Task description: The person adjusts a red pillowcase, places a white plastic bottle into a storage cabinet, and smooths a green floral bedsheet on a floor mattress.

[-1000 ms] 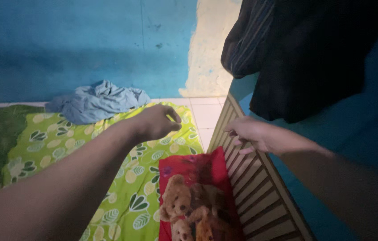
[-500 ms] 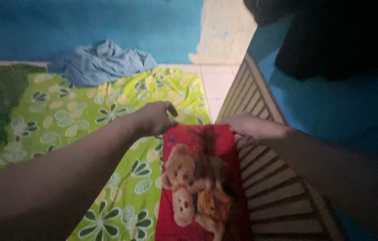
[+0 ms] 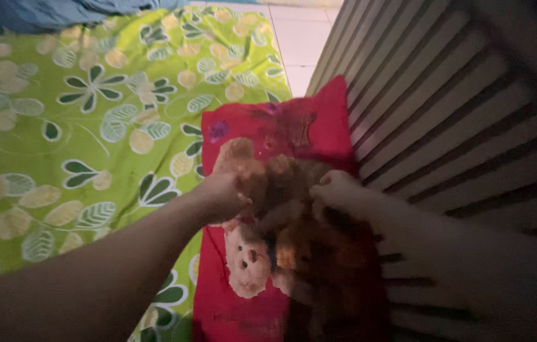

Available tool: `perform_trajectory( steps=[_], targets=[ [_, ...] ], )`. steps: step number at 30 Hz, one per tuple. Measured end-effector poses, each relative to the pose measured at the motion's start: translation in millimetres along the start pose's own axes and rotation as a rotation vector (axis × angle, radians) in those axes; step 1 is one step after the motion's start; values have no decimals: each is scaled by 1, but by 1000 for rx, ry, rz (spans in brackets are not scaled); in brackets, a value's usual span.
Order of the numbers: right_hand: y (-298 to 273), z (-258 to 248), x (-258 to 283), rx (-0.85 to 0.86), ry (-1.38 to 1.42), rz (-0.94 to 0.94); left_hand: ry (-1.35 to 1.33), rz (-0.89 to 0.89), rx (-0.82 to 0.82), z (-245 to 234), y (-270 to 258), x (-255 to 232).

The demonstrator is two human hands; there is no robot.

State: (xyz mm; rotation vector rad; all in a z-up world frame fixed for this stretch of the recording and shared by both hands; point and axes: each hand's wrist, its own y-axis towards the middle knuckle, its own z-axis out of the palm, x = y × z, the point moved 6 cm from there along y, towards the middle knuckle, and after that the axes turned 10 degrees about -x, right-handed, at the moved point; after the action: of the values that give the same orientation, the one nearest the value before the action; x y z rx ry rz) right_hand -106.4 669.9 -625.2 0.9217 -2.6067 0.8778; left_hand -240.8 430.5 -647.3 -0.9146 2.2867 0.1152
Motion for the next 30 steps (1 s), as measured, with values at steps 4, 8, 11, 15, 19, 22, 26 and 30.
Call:
perform_trajectory(
  steps=[4, 8, 11, 15, 19, 22, 26, 30],
  targets=[
    [26, 40, -29, -171, -271, -49, 97, -16, 52, 71, 12, 26],
    [18, 64, -30, -303, -429, -25, 190, 23, 66, 121, 31, 52],
    [12, 79, -30, -336, -524, 54, 271, 81, 103, 153, 43, 65],
    [22, 86, -32, -430, -560, -33, 159, -6, 20, 162, 78, 54],
    [30, 91, -45, -454, -273, -12, 89, -68, -29, 153, 96, 38],
    [22, 81, -45, -574, -91, -42, 64, -147, -20, 144, 77, 45],
    [2, 57, -36, -615, 5, -6, 68, -223, -25, 109, 25, 52],
    [-16, 31, -13, -664, 60, 0, -42, -533, 32, 52, -9, 39]
  ],
)
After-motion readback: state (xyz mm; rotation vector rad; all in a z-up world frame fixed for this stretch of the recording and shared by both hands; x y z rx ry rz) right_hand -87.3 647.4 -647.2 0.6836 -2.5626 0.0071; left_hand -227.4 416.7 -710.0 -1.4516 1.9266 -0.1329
